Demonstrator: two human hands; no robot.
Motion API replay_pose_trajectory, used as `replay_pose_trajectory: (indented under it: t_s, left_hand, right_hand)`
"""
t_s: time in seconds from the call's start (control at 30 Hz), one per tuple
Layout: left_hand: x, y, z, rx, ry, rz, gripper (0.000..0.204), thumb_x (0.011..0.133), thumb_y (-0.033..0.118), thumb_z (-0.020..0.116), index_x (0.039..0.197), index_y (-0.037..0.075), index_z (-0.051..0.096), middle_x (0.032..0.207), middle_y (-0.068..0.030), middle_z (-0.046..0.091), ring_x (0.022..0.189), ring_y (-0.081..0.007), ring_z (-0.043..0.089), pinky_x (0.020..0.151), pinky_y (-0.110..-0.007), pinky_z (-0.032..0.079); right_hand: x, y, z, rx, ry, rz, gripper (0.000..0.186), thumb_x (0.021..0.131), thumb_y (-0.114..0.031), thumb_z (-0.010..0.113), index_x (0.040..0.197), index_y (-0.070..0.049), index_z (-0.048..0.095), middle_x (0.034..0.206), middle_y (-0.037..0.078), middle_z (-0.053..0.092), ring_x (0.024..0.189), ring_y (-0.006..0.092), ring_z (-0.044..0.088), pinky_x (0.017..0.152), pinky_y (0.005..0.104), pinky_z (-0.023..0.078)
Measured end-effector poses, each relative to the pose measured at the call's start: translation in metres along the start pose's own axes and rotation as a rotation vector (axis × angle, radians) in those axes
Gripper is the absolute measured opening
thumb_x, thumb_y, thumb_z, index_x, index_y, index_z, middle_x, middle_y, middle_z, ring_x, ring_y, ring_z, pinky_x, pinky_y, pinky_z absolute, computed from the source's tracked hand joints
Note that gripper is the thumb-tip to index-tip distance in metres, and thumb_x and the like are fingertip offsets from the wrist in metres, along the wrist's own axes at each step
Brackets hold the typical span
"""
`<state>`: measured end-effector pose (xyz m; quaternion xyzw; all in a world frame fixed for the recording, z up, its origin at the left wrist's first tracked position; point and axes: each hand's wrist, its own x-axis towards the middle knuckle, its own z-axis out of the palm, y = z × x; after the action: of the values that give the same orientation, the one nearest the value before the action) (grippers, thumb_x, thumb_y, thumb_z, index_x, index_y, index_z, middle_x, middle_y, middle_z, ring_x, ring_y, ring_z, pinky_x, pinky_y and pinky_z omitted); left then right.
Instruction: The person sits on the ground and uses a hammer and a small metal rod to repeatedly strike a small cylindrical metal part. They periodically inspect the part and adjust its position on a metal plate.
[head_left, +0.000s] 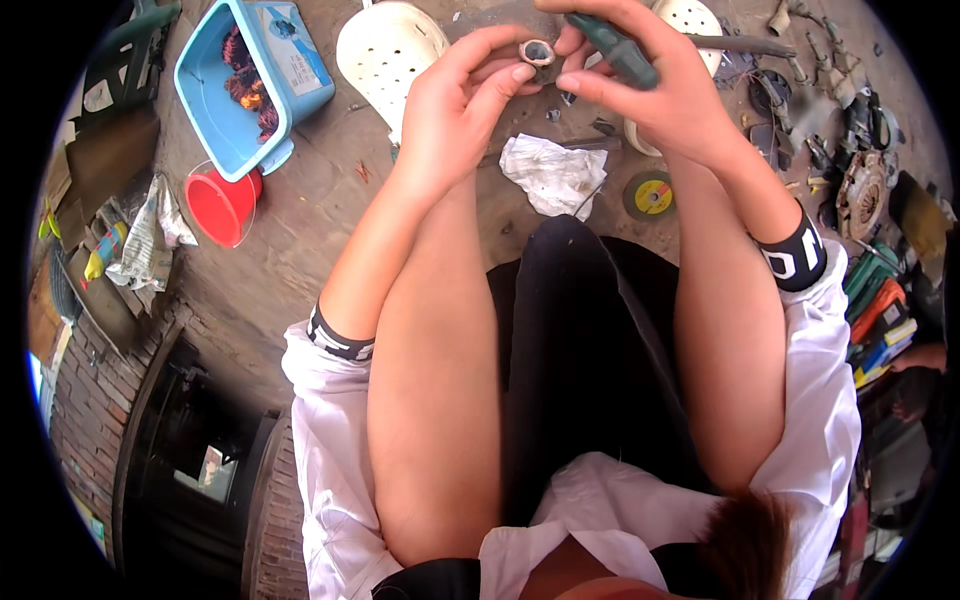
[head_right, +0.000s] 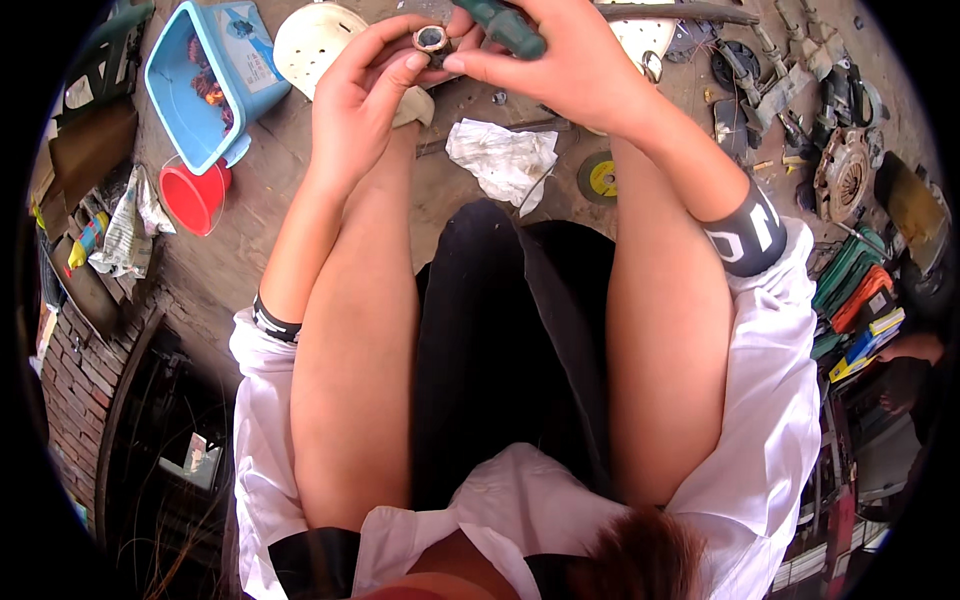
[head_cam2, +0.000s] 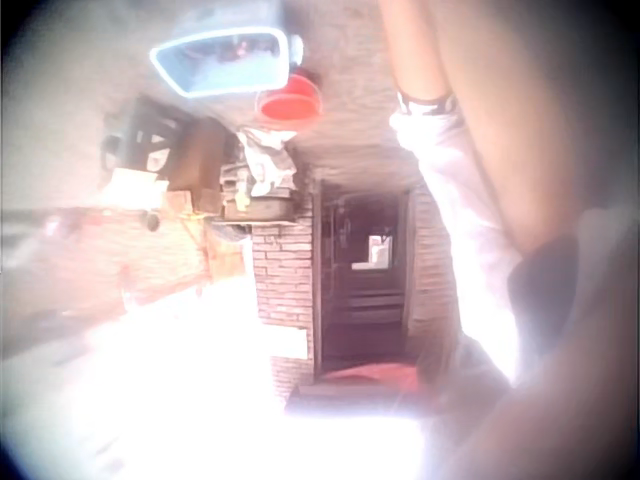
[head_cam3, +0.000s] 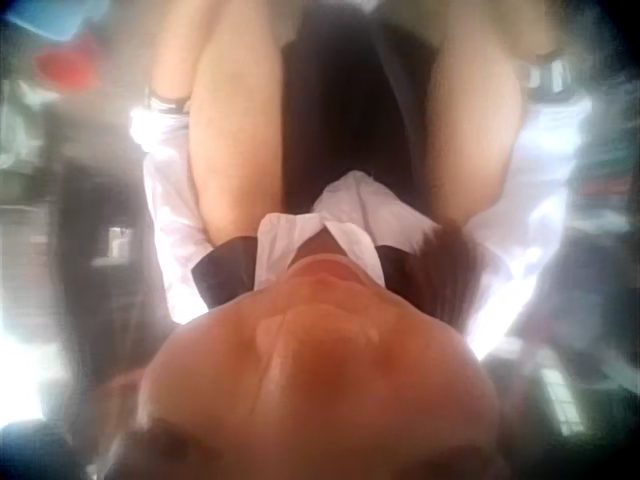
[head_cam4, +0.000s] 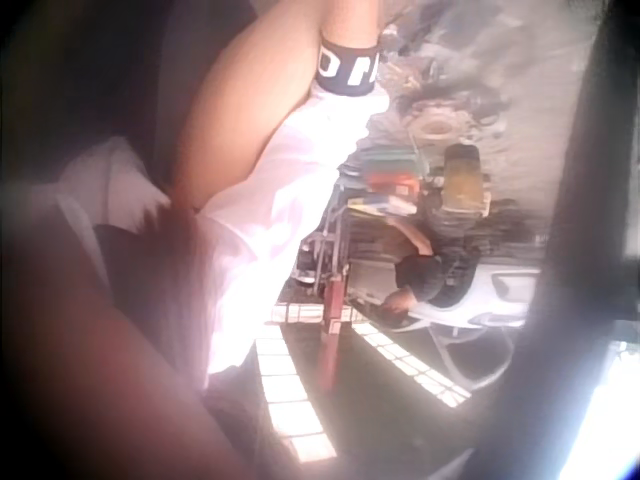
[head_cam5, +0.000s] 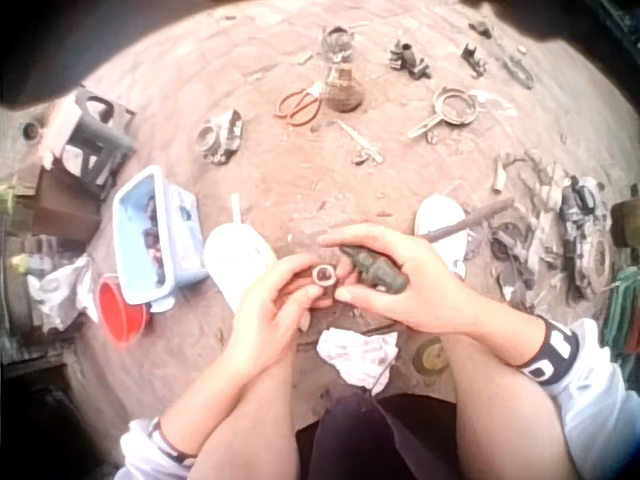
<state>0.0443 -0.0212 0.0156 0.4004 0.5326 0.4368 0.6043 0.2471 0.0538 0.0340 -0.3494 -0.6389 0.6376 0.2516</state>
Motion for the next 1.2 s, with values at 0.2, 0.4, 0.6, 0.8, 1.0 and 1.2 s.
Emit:
replay_pose_trajectory:
  t_s: [0.2, 0.4, 0.6, 0.8, 1.0, 1.2]
  left_hand:
    - [-0.009, 0.022, -0.002, 0.032, -0.099, -0.001, 0.032, 0.098, 0.000, 0.061, 0.130, -0.005, 0.059, 0.119, -0.0106, 0.068, 0.111, -0.0179, 0.066, 0.097, -0.030, 0.054]
    - [-0.012, 0.026, -0.005, 0.229, -0.068, 0.101, 0.034, 0.093, -0.004, 0.065, 0.127, -0.004, 0.063, 0.119, -0.0100, 0.069, 0.110, -0.0166, 0.066, 0.097, -0.030, 0.054]
    - [-0.004, 0.026, -0.008, 0.578, 0.005, 0.530, 0.035, 0.081, -0.003, 0.074, 0.115, 0.004, 0.069, 0.110, -0.0085, 0.072, 0.098, -0.0220, 0.070, 0.083, -0.031, 0.057]
    - [-0.001, 0.023, -0.006, 0.653, 0.036, 0.639, 0.037, 0.075, 0.002, 0.079, 0.110, 0.008, 0.069, 0.108, -0.0070, 0.071, 0.095, -0.0275, 0.069, 0.077, -0.035, 0.057]
    - [0.024, 0.002, -0.007, 1.026, 0.079, 0.555, 0.026, 0.076, 0.011, 0.075, 0.101, 0.009, 0.071, 0.086, -0.0091, 0.064, 0.088, -0.0309, 0.062, 0.079, -0.043, 0.052]
    - [0.069, -0.058, -0.030, 1.511, -0.256, 0.270, 0.018, 0.084, 0.015, 0.056, 0.082, 0.003, 0.070, 0.086, -0.0196, 0.066, 0.085, -0.0374, 0.067, 0.075, -0.047, 0.054]
  right_hand:
    - [-0.002, 0.003, 0.007, -0.160, 0.031, -0.154, 0.057, 0.080, -0.002, 0.079, 0.133, -0.005, 0.058, 0.106, 0.007, 0.062, 0.089, 0.0138, 0.063, 0.081, 0.0295, 0.052]
    - [-0.003, 0.003, 0.008, -0.160, 0.044, -0.198, 0.057, 0.078, 0.000, 0.079, 0.132, -0.004, 0.058, 0.103, 0.007, 0.063, 0.091, 0.0145, 0.064, 0.082, 0.0305, 0.052]
    - [0.001, -0.007, 0.007, -0.335, 0.046, -0.335, 0.057, 0.077, -0.002, 0.080, 0.130, -0.004, 0.059, 0.103, 0.010, 0.065, 0.092, 0.0201, 0.066, 0.083, 0.0327, 0.053]
    - [-0.001, -0.007, 0.008, -0.366, 0.066, -0.354, 0.054, 0.079, -0.005, 0.079, 0.129, -0.005, 0.060, 0.103, 0.011, 0.066, 0.092, 0.0219, 0.067, 0.081, 0.0321, 0.053]
    - [-0.007, -0.007, 0.005, -0.179, 0.120, 0.128, 0.036, 0.095, -0.012, 0.067, 0.129, -0.002, 0.060, 0.104, 0.012, 0.070, 0.089, 0.0164, 0.067, 0.080, 0.0313, 0.053]
    - [-0.008, 0.040, -0.003, -0.182, 0.222, 0.303, 0.025, 0.098, -0.020, 0.064, 0.105, 0.003, 0.072, 0.082, 0.007, 0.071, 0.071, 0.0125, 0.064, 0.065, 0.0292, 0.052]
